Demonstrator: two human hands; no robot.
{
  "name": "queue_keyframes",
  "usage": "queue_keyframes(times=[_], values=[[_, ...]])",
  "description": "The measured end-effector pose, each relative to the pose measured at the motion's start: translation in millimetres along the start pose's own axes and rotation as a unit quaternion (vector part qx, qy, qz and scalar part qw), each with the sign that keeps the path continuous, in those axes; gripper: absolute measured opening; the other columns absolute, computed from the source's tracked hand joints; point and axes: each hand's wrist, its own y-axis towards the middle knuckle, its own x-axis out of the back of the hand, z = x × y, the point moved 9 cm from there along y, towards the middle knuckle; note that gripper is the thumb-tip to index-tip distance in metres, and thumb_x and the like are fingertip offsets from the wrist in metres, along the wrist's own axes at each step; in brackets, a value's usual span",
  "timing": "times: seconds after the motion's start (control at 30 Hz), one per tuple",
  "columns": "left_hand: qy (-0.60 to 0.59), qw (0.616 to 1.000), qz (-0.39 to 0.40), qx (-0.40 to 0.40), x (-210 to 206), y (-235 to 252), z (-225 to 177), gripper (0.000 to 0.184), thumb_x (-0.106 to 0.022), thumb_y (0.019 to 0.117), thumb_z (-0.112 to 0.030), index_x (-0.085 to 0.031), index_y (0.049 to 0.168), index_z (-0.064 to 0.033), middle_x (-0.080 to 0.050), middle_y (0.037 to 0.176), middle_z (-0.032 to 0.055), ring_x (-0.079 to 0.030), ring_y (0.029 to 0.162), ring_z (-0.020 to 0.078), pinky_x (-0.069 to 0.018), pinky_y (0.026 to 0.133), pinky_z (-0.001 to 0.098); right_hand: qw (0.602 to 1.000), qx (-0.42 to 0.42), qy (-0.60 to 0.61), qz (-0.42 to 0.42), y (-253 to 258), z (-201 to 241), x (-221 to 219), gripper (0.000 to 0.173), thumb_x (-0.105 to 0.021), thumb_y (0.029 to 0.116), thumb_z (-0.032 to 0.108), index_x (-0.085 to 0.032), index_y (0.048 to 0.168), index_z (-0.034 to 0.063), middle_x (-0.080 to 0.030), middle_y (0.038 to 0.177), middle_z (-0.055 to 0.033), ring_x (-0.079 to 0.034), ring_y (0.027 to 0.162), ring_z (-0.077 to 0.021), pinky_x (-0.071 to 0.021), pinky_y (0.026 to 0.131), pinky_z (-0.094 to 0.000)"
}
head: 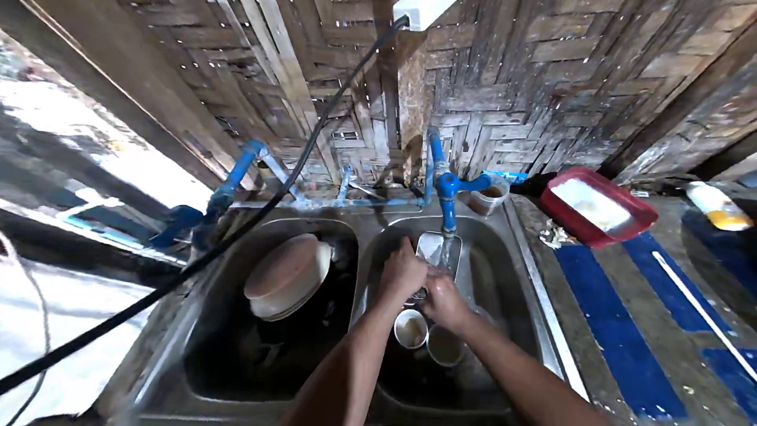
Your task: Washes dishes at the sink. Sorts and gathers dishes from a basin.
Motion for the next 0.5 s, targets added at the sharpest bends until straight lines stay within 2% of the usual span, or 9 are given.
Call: queue_keyframes(times=[0.07,0.17,0.23,0.33,0.43,0.5], values=[[-0.014,1.0,0.006,-0.01,2,10,8,0.053,-0.058,0.0979,-0.026,-0.046,0.145,-0.0051,-0.067,0.117,0.0239,-0.067,0.108,0.0402,-0.0538,0.089,0.0612,1.0,-0.003,-0.011,-0.017,3,0,-6,0.043,-0.072,0.0775,0.004,-0.071,0.12,0.0056,-0.07,0.125,-0.0131,-0.064,0.122,-0.0293,-0.0509,0.107,-0.0473],[-0.02,0.999,0.031,-0.022,-1,24,12,0.051,-0.056,0.0991,-0.026,-0.046,0.145,-0.0046,-0.068,0.115,0.0239,-0.068,0.105,0.0396,-0.0544,0.087,0.0609,0.998,-0.007,-0.005,-0.066,5,-1,-8,0.036,-0.073,0.0784,0.004,-0.074,0.115,0.0067,-0.072,0.118,-0.0091,-0.066,0.117,-0.0248,-0.0523,0.106,-0.0438],[-0.027,0.998,0.056,-0.021,-10,29,19,0.048,-0.056,0.0986,-0.026,-0.047,0.14,-0.0047,-0.067,0.111,0.0225,-0.069,0.095,0.0365,-0.0576,0.078,0.0569,0.997,-0.015,-0.007,-0.073,1,-2,-12,0.028,-0.073,0.0811,0.008,-0.075,0.109,0.0097,-0.074,0.114,-0.0061,-0.067,0.114,-0.0219,-0.0534,0.103,-0.0436],[-0.017,0.996,0.082,-0.039,-18,29,16,0.052,-0.058,0.0972,-0.025,-0.046,0.144,-0.0044,-0.067,0.115,0.0232,-0.067,0.105,0.0384,-0.0545,0.087,0.06,0.996,-0.023,-0.009,-0.091,-6,0,-11,0.026,-0.075,0.0791,0.007,-0.077,0.105,0.0087,-0.074,0.114,-0.0082,-0.067,0.115,-0.0249,-0.0519,0.106,-0.0464],[0.01,0.992,0.102,-0.07,-26,28,8,0.051,-0.059,0.0971,-0.025,-0.048,0.142,-0.0063,-0.068,0.114,0.0225,-0.068,0.106,0.0386,-0.0539,0.089,0.0608,0.994,-0.056,-0.036,-0.087,-12,-5,-13,0.022,-0.075,0.0794,0.01,-0.076,0.101,0.0064,-0.075,0.11,-0.0109,-0.069,0.11,-0.0273,-0.0532,0.103,-0.0485],[0.008,0.991,0.11,-0.075,-27,31,5,0.048,-0.059,0.0974,-0.025,-0.049,0.14,-0.0059,-0.067,0.116,0.022,-0.067,0.108,0.0376,-0.0534,0.09,0.06,0.992,-0.082,-0.064,-0.076,-10,-7,-9,0.029,-0.075,0.0807,0.016,-0.075,0.108,0.0082,-0.074,0.115,-0.0106,-0.068,0.113,-0.0282,-0.0514,0.105,-0.0501]])
